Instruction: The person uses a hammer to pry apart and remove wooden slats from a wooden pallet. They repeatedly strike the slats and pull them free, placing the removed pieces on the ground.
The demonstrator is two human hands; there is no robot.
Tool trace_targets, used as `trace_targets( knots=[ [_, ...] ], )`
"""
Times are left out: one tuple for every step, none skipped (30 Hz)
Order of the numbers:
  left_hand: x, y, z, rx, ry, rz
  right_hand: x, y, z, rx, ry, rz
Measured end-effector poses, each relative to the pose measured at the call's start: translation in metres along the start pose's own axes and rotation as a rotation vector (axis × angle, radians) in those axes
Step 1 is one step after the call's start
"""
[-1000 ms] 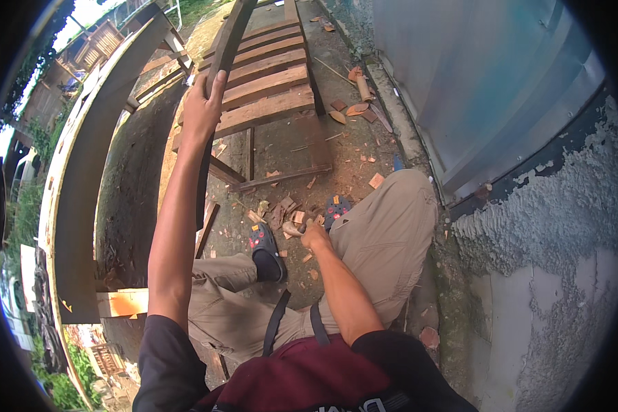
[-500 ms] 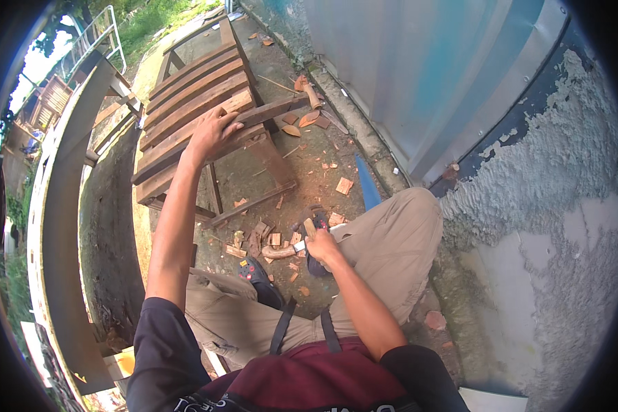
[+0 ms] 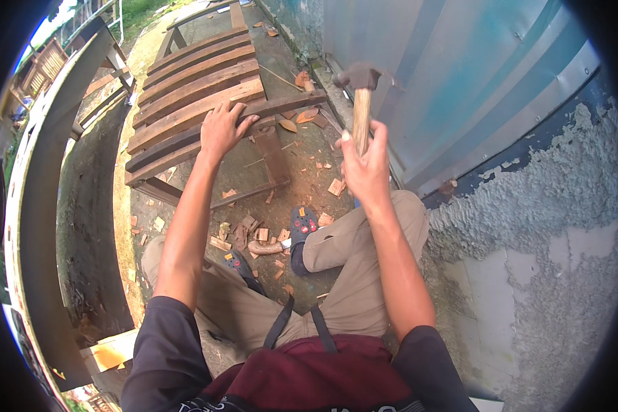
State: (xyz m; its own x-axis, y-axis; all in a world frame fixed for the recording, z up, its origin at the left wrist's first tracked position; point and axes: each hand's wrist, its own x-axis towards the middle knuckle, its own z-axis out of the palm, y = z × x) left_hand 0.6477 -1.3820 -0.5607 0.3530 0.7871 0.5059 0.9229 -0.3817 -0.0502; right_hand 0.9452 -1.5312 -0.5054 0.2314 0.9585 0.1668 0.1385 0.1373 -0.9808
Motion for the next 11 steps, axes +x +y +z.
trace_targets(
  knots=[
    [0.002, 0.001, 0.001, -0.007, 0.006, 0.007, 0.021, -0.006, 0.002, -0.053, 0.05, -0.081],
    [0.004, 0.0, 0.001, -0.008, 0.016, 0.012, 0.037, -0.011, 0.007, -0.103, 0.097, -0.168],
    [0.004, 0.001, 0.002, -0.013, -0.006, 0.0, 0.044, -0.01, 0.012, -0.167, 0.118, -0.217],
    [0.005, 0.002, 0.002, -0.032, 0.007, 0.014, 0.05, -0.005, 0.018, -0.23, 0.142, -0.272],
    [0.004, 0.001, 0.002, -0.047, 0.021, 0.026, 0.055, 0.003, 0.024, -0.292, 0.164, -0.329],
    [0.007, 0.003, 0.002, -0.067, 0.04, 0.044, 0.056, 0.024, 0.025, -0.329, 0.155, -0.304],
    [0.006, 0.001, 0.002, -0.066, 0.027, 0.047, 0.059, 0.024, 0.026, -0.493, 0.041, -0.278],
    [0.006, 0.0, 0.002, -0.055, 0.019, 0.044, 0.064, 0.022, 0.022, -0.658, -0.072, -0.25],
    [0.006, 0.0, 0.002, -0.045, 0.011, 0.043, 0.073, 0.015, 0.01, -0.613, -0.138, -0.106],
    [0.003, -0.004, 0.001, -0.026, -0.006, 0.033, 0.075, -0.014, 0.01, -0.561, -0.217, 0.039],
    [0.005, -0.001, 0.0, -0.023, -0.049, 0.02, 0.075, -0.014, 0.01, -0.563, -0.216, 0.038]
  ],
)
